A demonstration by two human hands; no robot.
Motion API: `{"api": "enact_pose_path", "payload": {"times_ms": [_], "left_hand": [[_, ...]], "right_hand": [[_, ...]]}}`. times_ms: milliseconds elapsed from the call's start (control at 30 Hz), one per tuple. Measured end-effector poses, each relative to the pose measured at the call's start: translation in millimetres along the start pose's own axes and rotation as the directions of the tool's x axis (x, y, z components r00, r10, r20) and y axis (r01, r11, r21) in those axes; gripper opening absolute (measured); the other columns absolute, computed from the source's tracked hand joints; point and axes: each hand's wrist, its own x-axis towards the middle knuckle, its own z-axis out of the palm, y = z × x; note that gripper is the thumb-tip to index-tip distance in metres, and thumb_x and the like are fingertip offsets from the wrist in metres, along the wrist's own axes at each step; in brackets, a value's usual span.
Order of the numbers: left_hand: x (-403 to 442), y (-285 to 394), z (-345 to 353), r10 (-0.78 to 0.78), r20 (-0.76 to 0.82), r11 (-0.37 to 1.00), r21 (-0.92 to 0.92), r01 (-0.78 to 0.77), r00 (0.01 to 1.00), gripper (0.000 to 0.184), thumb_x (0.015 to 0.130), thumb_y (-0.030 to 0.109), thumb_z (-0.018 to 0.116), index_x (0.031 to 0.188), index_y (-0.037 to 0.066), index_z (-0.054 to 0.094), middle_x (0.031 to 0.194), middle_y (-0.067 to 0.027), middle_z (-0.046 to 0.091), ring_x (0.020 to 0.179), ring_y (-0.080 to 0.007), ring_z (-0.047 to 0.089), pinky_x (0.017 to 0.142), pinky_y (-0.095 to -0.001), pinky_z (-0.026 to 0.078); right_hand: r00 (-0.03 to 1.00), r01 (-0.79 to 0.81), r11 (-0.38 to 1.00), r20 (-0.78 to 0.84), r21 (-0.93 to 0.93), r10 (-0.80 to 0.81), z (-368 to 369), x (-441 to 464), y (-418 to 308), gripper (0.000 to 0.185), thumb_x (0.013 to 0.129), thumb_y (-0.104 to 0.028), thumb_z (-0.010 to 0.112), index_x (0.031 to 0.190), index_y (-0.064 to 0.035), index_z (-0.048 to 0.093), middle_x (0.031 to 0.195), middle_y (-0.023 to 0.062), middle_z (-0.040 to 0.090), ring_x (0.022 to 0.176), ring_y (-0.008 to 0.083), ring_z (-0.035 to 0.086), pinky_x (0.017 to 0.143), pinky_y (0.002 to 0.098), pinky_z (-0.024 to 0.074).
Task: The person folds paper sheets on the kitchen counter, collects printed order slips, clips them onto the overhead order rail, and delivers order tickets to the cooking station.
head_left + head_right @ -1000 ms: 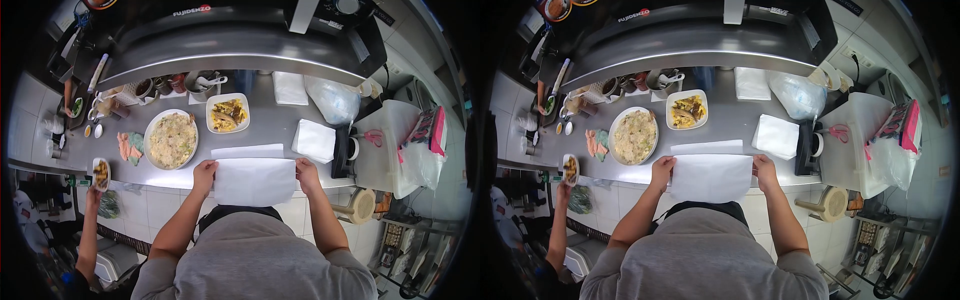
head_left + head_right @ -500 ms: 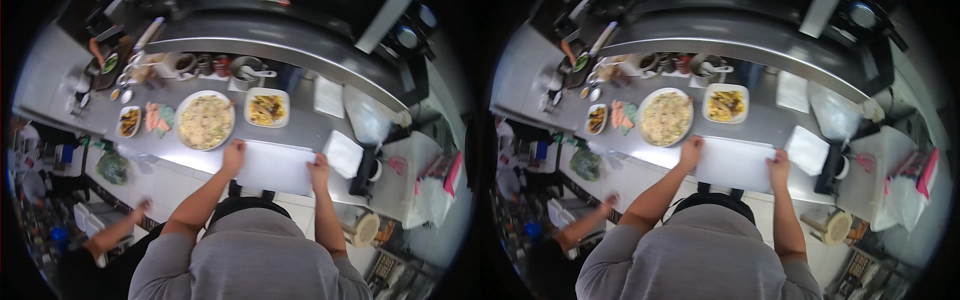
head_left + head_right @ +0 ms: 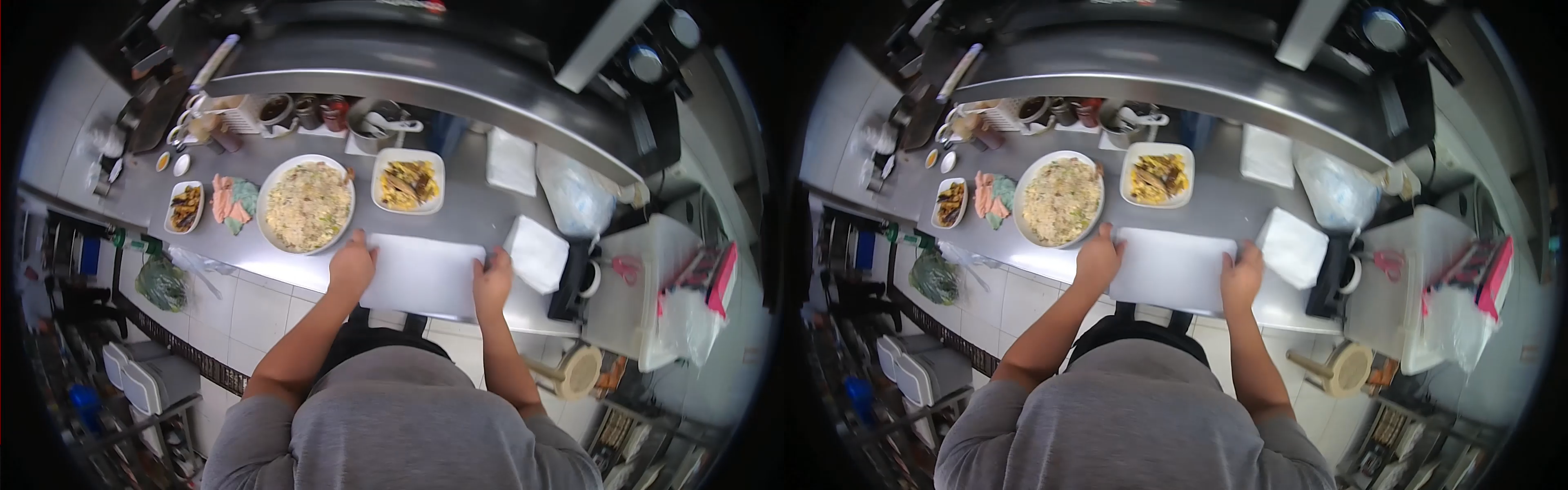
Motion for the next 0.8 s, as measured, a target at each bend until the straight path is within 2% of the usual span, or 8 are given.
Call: {"api": "enact_pose_path", "payload": {"times_ms": [167, 267, 400, 467, 533, 600, 667, 800], "left_hand": [[-40.0, -22.6, -95.1, -0.015, 0.097, 0.972, -0.234, 0.037, 0.995, 0.04, 0.082, 0.027, 0.063, 0.112, 0.002, 0.053, 0.085, -0.0172, 0.063, 0.072, -0.0328, 0.063, 0.066, -0.0428, 0.049], [-16.0, -99.4, -138.2, -0.225, -0.052, 0.927, -0.319, 0.197, 0.973, 0.04, 0.082, 0.022, 0.064, 0.114, 0.002, 0.053, 0.09, -0.0157, 0.063, 0.073, -0.0296, 0.062, 0.068, -0.0402, 0.049], [47.1, -282.0, -192.3, -0.228, -0.629, 0.96, -0.274, 0.062, 0.743, 0.038, 0.085, 0.015, 0.059, 0.118, -0.002, 0.05, 0.118, -0.024, 0.053, 0.103, -0.0353, 0.054, 0.088, -0.0383, 0.043], [69.2, -371.3, -211.2, -0.184, -0.766, 0.928, 0.07, 0.365, 0.616, 0.046, 0.085, 0.014, 0.057, 0.126, -0.003, 0.045, 0.123, -0.0255, 0.049, 0.113, -0.0407, 0.047, 0.096, -0.0373, 0.039], [80.2, -468.0, -209.3, -0.35, -0.649, 0.889, -0.003, 0.458, 0.676, 0.052, 0.087, 0.015, 0.053, 0.133, -0.004, 0.037, 0.126, -0.025, 0.047, 0.113, -0.0424, 0.047, 0.1, -0.039, 0.037], [80.9, -511.5, -215.1, -0.561, -0.202, 0.812, -0.321, 0.487, 0.803, 0.055, 0.087, 0.015, 0.05, 0.136, -0.005, 0.033, 0.123, -0.0236, 0.05, 0.109, -0.0391, 0.052, 0.091, -0.043, 0.045], [75.9, -463.3, -247.8, -0.656, 0.126, 0.395, -0.783, 0.481, 0.744, 0.052, 0.084, 0.009, 0.046, 0.133, -0.006, 0.035, 0.113, -0.0207, 0.056, 0.098, -0.0338, 0.061, 0.074, -0.0406, 0.054], [79.5, -497.1, -251.4, -0.516, 0.306, 0.215, -0.858, 0.466, 0.8, 0.055, 0.073, -0.001, 0.044, 0.127, -0.008, 0.039, 0.1, -0.0187, 0.061, 0.08, -0.0286, 0.065, 0.057, -0.0324, 0.058]], "right_hand": [[0.945, 0.325, 0.944, -0.045, 0.057, -0.323, -8.4, 22.5, -85.7, 0.035, 0.075, -0.008, 0.065, 0.108, -0.0037, 0.054, 0.109, 0.0171, 0.054, 0.102, 0.0355, 0.049, 0.089, 0.0441, 0.0377], [0.896, 0.439, 0.88, -0.01, 0.183, -0.445, 14.2, 52.7, -161.7, 0.029, 0.076, -0.007, 0.064, 0.103, -0.0039, 0.056, 0.103, 0.0159, 0.058, 0.097, 0.0348, 0.052, 0.085, 0.0436, 0.0407], [0.867, 0.47, 0.826, 0.014, 0.311, -0.499, 66.6, 98.6, -263.5, 0.021, 0.078, -0.011, 0.063, 0.096, -0.0028, 0.06, 0.093, 0.0151, 0.063, 0.087, 0.0337, 0.058, 0.078, 0.0432, 0.0454], [0.913, 0.39, 0.921, 0.144, -0.02, -0.383, 113.7, 142.6, -290.9, 0.02, 0.078, -0.008, 0.062, 0.097, -0.0037, 0.06, 0.093, 0.0154, 0.062, 0.087, 0.0332, 0.06, 0.075, 0.0392, 0.0474], [0.727, 0.648, 0.721, -0.084, -0.247, -0.682, 152.3, 185.5, -302.4, 0.023, 0.077, -0.013, 0.063, 0.099, -0.0036, 0.061, 0.097, 0.0152, 0.063, 0.088, 0.0346, 0.061, 0.076, 0.0411, 0.0478], [0.695, 0.613, 0.687, -0.148, -0.391, -0.704, 182.6, 223.3, -302.6, 0.023, 0.077, -0.013, 0.063, 0.098, -0.0035, 0.061, 0.097, 0.0152, 0.063, 0.088, 0.0345, 0.061, 0.076, 0.0411, 0.0478], [0.832, 0.455, 0.779, -0.105, -0.432, -0.545, 198.2, 244.6, -299.0, 0.023, 0.077, -0.013, 0.063, 0.098, -0.0035, 0.061, 0.096, 0.0153, 0.063, 0.088, 0.0344, 0.061, 0.076, 0.041, 0.0478], [0.955, 0.262, 0.841, 0.003, -0.474, -0.296, 217.0, 263.8, -297.1, 0.022, 0.077, -0.013, 0.063, 0.097, -0.0035, 0.061, 0.096, 0.0155, 0.063, 0.087, 0.0343, 0.061, 0.076, 0.0409, 0.0478]]}}
